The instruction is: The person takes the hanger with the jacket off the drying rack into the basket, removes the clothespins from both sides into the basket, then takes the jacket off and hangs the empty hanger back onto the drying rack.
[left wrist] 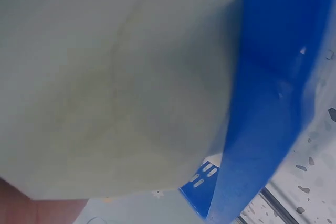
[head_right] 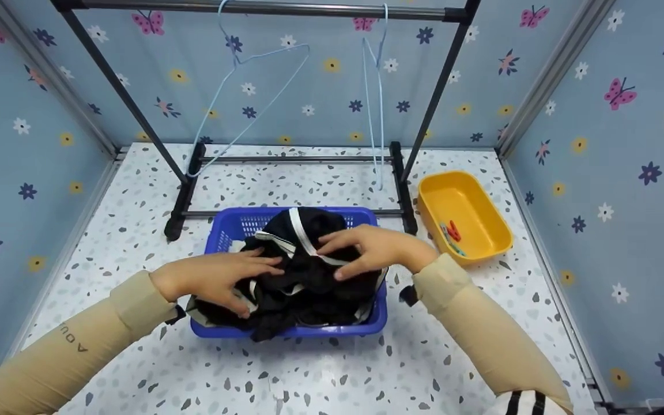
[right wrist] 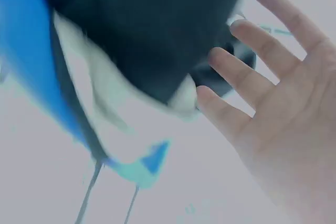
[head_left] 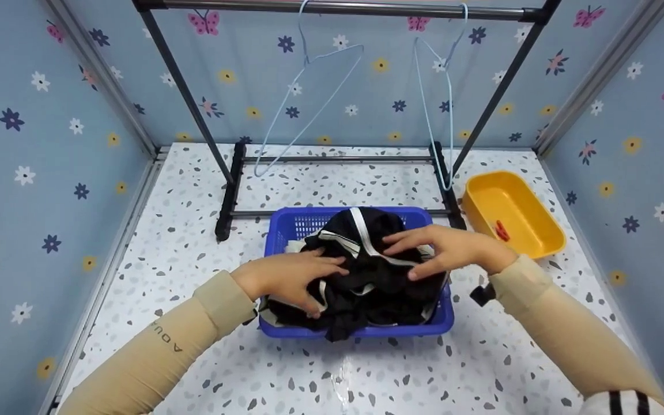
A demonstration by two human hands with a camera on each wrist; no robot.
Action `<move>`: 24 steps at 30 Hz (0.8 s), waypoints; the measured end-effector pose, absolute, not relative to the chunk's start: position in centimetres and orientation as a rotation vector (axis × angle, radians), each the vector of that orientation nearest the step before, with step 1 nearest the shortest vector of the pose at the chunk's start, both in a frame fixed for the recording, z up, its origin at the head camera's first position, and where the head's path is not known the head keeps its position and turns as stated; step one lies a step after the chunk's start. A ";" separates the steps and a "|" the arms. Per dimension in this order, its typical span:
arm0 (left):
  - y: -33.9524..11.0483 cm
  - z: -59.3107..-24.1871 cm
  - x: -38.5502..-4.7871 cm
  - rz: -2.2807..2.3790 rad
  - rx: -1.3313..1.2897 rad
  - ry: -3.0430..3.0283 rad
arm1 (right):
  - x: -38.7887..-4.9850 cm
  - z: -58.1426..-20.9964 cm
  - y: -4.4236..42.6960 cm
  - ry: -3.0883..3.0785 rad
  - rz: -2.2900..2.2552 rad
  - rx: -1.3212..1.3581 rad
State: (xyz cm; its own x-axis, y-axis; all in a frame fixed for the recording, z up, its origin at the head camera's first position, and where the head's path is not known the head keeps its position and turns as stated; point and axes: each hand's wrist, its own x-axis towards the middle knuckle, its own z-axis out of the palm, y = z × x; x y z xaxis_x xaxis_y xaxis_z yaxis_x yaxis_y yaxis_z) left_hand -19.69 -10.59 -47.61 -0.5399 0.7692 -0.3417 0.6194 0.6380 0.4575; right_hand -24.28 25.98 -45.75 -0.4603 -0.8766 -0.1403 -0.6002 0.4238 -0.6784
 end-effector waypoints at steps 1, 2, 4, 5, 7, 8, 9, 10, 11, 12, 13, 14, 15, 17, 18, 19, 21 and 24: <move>-10.6 -47.6 -19.7 0.377 1.080 2.337 | -24.3 -45.8 26.3 2.203 -0.757 -1.240; -10.7 -47.6 -19.7 0.369 1.074 2.334 | -24.3 -46.0 26.6 2.201 -0.741 -1.243; -10.8 -47.7 -19.8 0.352 1.071 2.329 | -24.2 -46.7 26.9 2.198 -0.686 -1.262; -10.9 -47.8 -19.9 0.344 1.074 2.331 | -24.1 -47.1 27.0 2.198 -0.664 -1.282; -11.0 -48.1 -20.1 0.336 1.092 2.345 | -24.0 -48.0 26.9 2.209 -0.623 -1.321; -11.1 -48.3 -20.2 0.333 1.106 2.356 | -23.9 -48.5 26.9 2.216 -0.611 -1.335; -11.1 -48.6 -20.3 0.329 1.121 2.364 | -23.8 -48.9 26.8 2.227 -0.593 -1.340; -11.1 -48.9 -20.5 0.334 1.137 2.373 | -23.8 -49.2 26.7 2.234 -0.580 -1.349; -11.1 -49.1 -20.6 0.339 1.151 2.380 | -23.7 -49.6 26.7 2.239 -0.570 -1.353; -11.0 -49.3 -20.7 0.347 1.164 2.384 | -23.7 -49.8 26.6 2.240 -0.558 -1.353; -10.9 -49.5 -20.9 0.352 1.171 2.385 | -23.7 -50.0 26.5 2.238 -0.552 -1.353; -10.9 -49.7 -21.0 0.359 1.177 2.382 | -23.7 -50.1 26.5 2.233 -0.547 -1.353; -10.8 -49.8 -21.2 0.367 1.183 2.378 | -23.7 -50.2 26.4 2.229 -0.544 -1.352; -10.8 -49.9 -21.3 0.377 1.185 2.376 | -23.7 -50.1 26.4 2.218 -0.547 -1.346; -10.9 -49.8 -21.4 0.376 1.182 2.375 | -23.8 -49.9 26.4 2.215 -0.548 -1.341; -11.0 -49.7 -21.5 0.380 1.179 2.375 | -23.8 -49.8 26.4 2.212 -0.553 -1.338; -11.3 -49.3 -21.6 0.392 1.171 2.376 | -24.0 -49.4 26.4 2.207 -0.571 -1.326; -11.8 -48.3 -21.6 0.438 1.165 2.379 | -24.2 -48.6 26.4 2.205 -0.602 -1.299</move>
State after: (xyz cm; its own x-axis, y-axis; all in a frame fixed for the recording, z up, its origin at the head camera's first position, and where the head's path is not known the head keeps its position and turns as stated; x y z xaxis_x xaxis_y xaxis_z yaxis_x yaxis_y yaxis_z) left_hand -21.65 -11.78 -48.29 -0.5400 0.8016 -0.2566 0.6577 0.5921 0.4657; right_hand -24.18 26.43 -48.59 -0.4146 -0.8879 -0.1995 -0.6633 0.4449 -0.6017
